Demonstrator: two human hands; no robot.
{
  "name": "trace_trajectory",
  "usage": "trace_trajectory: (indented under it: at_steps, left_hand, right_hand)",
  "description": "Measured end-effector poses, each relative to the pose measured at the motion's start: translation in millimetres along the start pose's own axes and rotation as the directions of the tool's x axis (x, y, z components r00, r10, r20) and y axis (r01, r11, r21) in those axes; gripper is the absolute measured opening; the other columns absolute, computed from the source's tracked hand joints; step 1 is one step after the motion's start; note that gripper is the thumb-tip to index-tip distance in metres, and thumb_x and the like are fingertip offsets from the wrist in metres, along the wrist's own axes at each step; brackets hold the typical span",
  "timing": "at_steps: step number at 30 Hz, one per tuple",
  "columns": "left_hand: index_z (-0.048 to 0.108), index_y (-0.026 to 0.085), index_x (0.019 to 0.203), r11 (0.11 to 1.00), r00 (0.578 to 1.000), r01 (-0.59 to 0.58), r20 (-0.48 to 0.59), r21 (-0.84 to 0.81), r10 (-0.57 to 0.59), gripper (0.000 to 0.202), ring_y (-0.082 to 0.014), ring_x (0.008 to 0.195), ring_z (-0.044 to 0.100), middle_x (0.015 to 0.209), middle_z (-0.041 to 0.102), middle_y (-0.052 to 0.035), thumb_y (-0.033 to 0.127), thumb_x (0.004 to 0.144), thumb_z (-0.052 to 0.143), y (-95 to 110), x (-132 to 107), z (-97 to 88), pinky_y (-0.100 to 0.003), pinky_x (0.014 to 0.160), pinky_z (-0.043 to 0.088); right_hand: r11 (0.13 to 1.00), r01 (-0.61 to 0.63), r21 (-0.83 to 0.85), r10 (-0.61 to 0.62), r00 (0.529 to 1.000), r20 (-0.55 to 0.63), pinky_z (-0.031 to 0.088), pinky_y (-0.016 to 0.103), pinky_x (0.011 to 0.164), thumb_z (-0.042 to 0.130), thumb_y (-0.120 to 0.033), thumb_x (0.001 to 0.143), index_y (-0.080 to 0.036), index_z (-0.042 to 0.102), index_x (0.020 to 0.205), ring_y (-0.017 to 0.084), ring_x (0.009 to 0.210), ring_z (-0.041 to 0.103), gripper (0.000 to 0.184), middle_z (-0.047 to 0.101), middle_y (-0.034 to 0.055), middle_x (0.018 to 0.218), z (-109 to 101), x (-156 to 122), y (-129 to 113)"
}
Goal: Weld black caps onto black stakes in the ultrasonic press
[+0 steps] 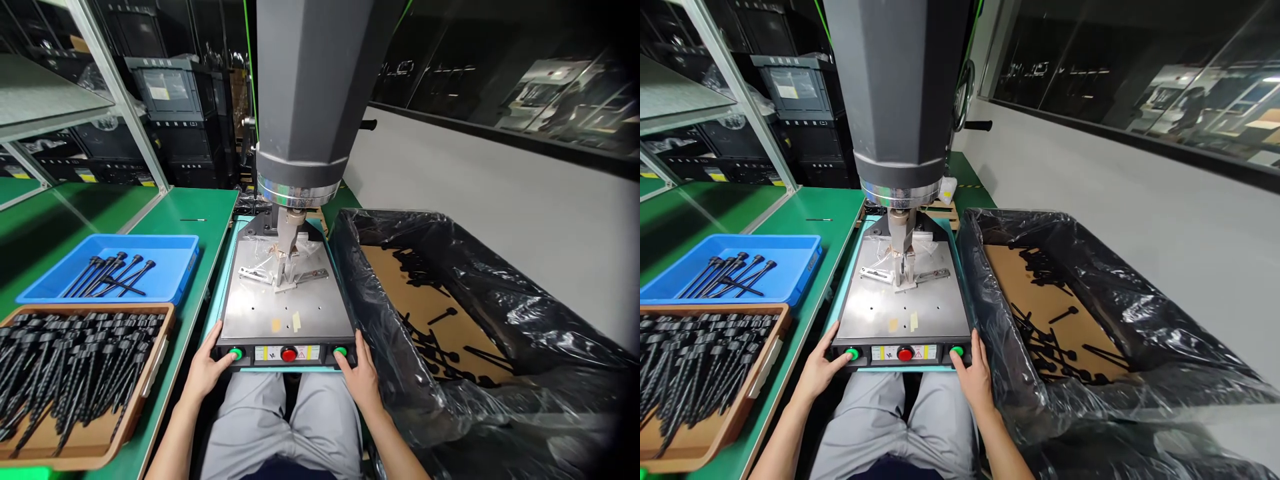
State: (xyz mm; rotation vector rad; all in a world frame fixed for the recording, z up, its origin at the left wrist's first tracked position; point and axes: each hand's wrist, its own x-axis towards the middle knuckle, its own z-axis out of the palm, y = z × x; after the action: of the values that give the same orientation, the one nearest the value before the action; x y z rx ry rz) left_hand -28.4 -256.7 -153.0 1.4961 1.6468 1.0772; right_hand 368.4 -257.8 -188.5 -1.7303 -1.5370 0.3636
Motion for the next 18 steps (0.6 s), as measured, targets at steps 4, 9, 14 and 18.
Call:
trace_trajectory:
  at_steps: [4, 9, 14, 18]
  left_hand:
    - [0.044, 0.025, 0.142, 0.999, 1.0, 0.017, -0.017, -0.043, -0.018, 0.079, -0.0268, 0.139, 0.037, 0.149, 0.044, -0.0088, 0.044, 0.072, 0.074, 6, 1, -0.9, -0.045, 0.118, 0.025]
    - [0.058, 0.019, 0.128, 0.992, 0.971, 0.016, -0.233, -0.125, -0.045, 0.055, -0.028, 0.125, 0.054, 0.135, 0.058, -0.0126, 0.044, 0.079, 0.067, 34, 7, 2.9, -0.046, 0.109, 0.04]
    - [0.052, 0.02, 0.13, 0.931, 0.969, -0.114, -0.244, -0.347, 0.027, 0.056, -0.0269, 0.125, 0.054, 0.137, 0.055, -0.0146, 0.041, 0.08, 0.068, 80, 36, 14.7, -0.045, 0.105, 0.045]
    - [0.039, 0.02, 0.139, 0.842, 0.992, -0.028, -0.122, -0.538, -0.045, 0.073, -0.0271, 0.129, 0.051, 0.143, 0.049, -0.019, 0.04, 0.077, 0.071, 103, 75, 31.8, -0.042, 0.103, 0.046]
  right_hand:
    - [0.999, -0.002, 0.038, 0.002, 1.0, -0.009, 0.04, 0.05, 0.107, 0.052, -0.057, 0.088, -0.018, 0.029, 0.15, 0.033, 0.135, 0.041, 0.077, 0.041, 0.0171, 0.147, -1, 1, -1]
    - [0.987, -0.062, 0.15, 0.073, 0.995, -0.067, 0.043, 0.051, 0.103, 0.053, -0.058, 0.086, -0.016, 0.052, 0.133, 0.032, 0.123, 0.053, 0.063, 0.056, 0.0174, 0.132, -13, 15, -11]
    - [0.902, -0.004, 0.431, 0.066, 0.989, -0.129, 0.044, 0.049, 0.104, 0.058, -0.05, 0.087, -0.018, 0.055, 0.125, 0.028, 0.119, 0.057, 0.05, 0.057, 0.0168, 0.131, -13, 55, -62]
    - [0.688, -0.079, 0.721, 0.076, 0.996, 0.037, 0.042, 0.052, 0.105, 0.069, -0.052, 0.077, -0.016, 0.053, 0.126, 0.031, 0.12, 0.057, 0.063, 0.058, 0.0208, 0.131, 11, 107, -111]
